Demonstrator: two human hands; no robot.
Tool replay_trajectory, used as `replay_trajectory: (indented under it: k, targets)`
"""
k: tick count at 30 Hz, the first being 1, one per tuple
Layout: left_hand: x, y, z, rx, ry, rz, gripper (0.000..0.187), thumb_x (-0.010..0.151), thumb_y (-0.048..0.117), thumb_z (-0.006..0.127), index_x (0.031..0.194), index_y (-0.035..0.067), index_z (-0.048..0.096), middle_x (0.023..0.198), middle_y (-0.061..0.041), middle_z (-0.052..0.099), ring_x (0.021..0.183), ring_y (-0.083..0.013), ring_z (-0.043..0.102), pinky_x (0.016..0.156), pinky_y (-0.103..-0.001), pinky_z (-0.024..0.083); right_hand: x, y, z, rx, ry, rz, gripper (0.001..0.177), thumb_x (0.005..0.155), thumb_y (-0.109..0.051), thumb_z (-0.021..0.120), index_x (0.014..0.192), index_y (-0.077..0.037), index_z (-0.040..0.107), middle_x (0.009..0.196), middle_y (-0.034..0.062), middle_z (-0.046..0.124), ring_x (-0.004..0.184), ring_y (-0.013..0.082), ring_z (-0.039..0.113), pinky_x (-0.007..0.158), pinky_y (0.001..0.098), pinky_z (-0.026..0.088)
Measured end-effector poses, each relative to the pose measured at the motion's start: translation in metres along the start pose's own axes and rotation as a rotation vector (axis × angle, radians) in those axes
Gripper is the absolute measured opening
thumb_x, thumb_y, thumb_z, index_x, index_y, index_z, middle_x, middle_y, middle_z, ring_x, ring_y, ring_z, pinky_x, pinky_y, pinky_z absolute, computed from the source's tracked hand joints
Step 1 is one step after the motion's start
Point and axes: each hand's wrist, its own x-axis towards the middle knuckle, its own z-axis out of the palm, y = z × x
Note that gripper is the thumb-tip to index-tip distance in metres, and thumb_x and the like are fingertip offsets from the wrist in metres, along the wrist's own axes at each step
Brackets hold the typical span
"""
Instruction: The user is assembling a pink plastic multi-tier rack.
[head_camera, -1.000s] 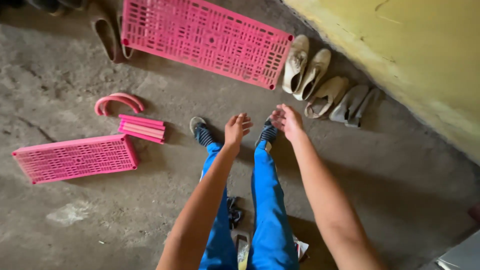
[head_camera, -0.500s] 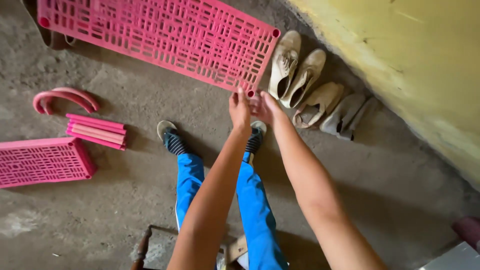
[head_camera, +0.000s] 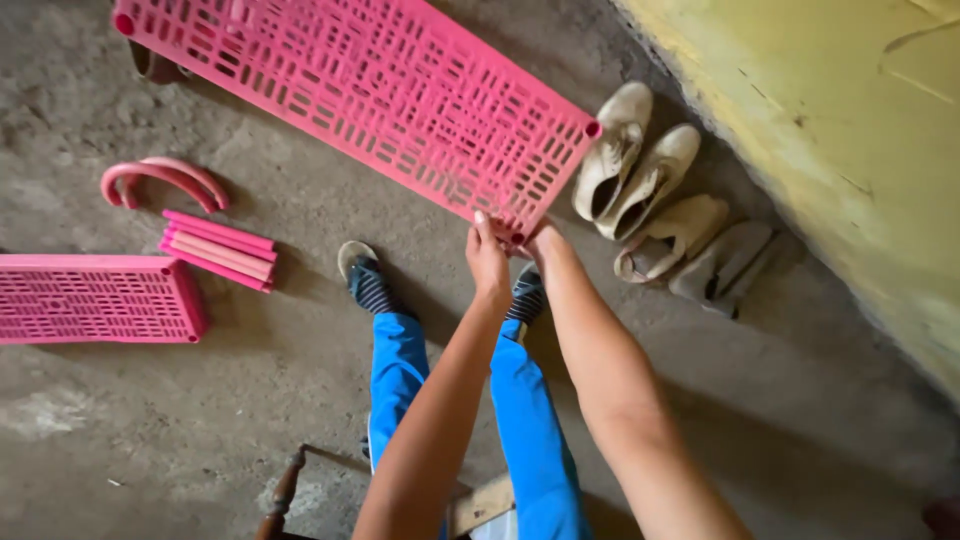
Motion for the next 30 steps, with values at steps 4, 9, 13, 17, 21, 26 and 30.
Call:
replay_trajectory:
  k: [4,9,13,17,21,26,30]
  targets:
    - [0.004,0.010,-0.021,0.007,0.014,-0.117,0.054,0.097,0.060,0.053,0.112,0.011,0.069,0.094,0.000,0.068,0.075,-0.0114,0.057,0.063,-0.030,0.046,0.008,0.009,0.019,-0.215,-0.050,-0.138,0.031,0.102,-0.037,0.055,0.117,-0.011,0.061,0.103,0.0080,0.067,0.087,0.0232,0.062,0.069,0.0376,0.052]
    - [0.001,0.010,-0.036,-0.054,0.031,-0.213,0.056,0.095,0.063,0.051,0.110,0.012,0.069,0.099,0.001,0.071,0.089,-0.0108,0.066,0.073,-0.031,0.052,0.026,0.030,0.020,-0.471,-0.090,-0.295,0.040,0.100,-0.040,0.058,0.126,-0.010,0.056,0.110,0.0099,0.063,0.093,0.0246,0.060,0.075,0.0387,0.052]
    - [0.013,-0.014,-0.033,-0.099,0.032,-0.144,0.054,0.098,0.061,0.052,0.108,0.010,0.069,0.094,0.000,0.068,0.085,-0.0100,0.064,0.071,-0.028,0.051,0.041,0.037,0.007,-0.686,-0.109,-0.420,0.048,0.098,-0.042,0.060,0.133,-0.009,0.052,0.116,0.0114,0.061,0.098,0.0258,0.058,0.080,0.0396,0.051]
    - [-0.015,0.002,-0.016,-0.120,0.179,-0.076,0.055,0.102,0.060,0.050,0.094,0.007,0.063,0.076,-0.004,0.064,0.066,-0.0124,0.059,0.056,-0.029,0.046,0.083,0.081,-0.070,-0.891,-0.137,-0.529,0.058,0.096,-0.044,0.062,0.139,-0.009,0.048,0.122,0.0129,0.059,0.103,0.0269,0.056,0.085,0.0405,0.051]
    - [-0.055,0.036,-0.008,-0.057,0.236,0.065,0.055,0.103,0.058,0.051,0.089,0.005,0.058,0.069,-0.005,0.056,0.058,-0.0113,0.052,0.052,-0.030,0.044,0.061,0.060,-0.008,0.418,-0.246,0.045,0.045,0.099,-0.040,0.054,0.135,-0.012,0.054,0.129,0.0064,0.061,0.116,0.0221,0.060,0.100,0.0370,0.055]
    - [-0.048,0.048,-0.018,-0.119,0.182,-0.083,0.052,0.101,0.055,0.051,0.089,0.006,0.061,0.068,-0.006,0.063,0.057,-0.0129,0.056,0.050,-0.029,0.044,0.082,0.069,-0.030,0.343,-0.233,-0.154,0.038,0.102,-0.036,0.058,0.132,-0.013,0.058,0.127,0.0067,0.063,0.116,0.0231,0.060,0.098,0.0376,0.053]
    - [-0.035,0.025,-0.040,-0.117,0.079,-0.111,0.048,0.103,0.051,0.053,0.093,0.006,0.064,0.076,-0.002,0.067,0.063,-0.0096,0.059,0.053,-0.027,0.045,0.053,0.072,-0.017,0.329,-0.197,-0.155,0.034,0.106,-0.037,0.057,0.130,-0.013,0.060,0.123,0.0075,0.063,0.112,0.0250,0.061,0.093,0.0413,0.054]
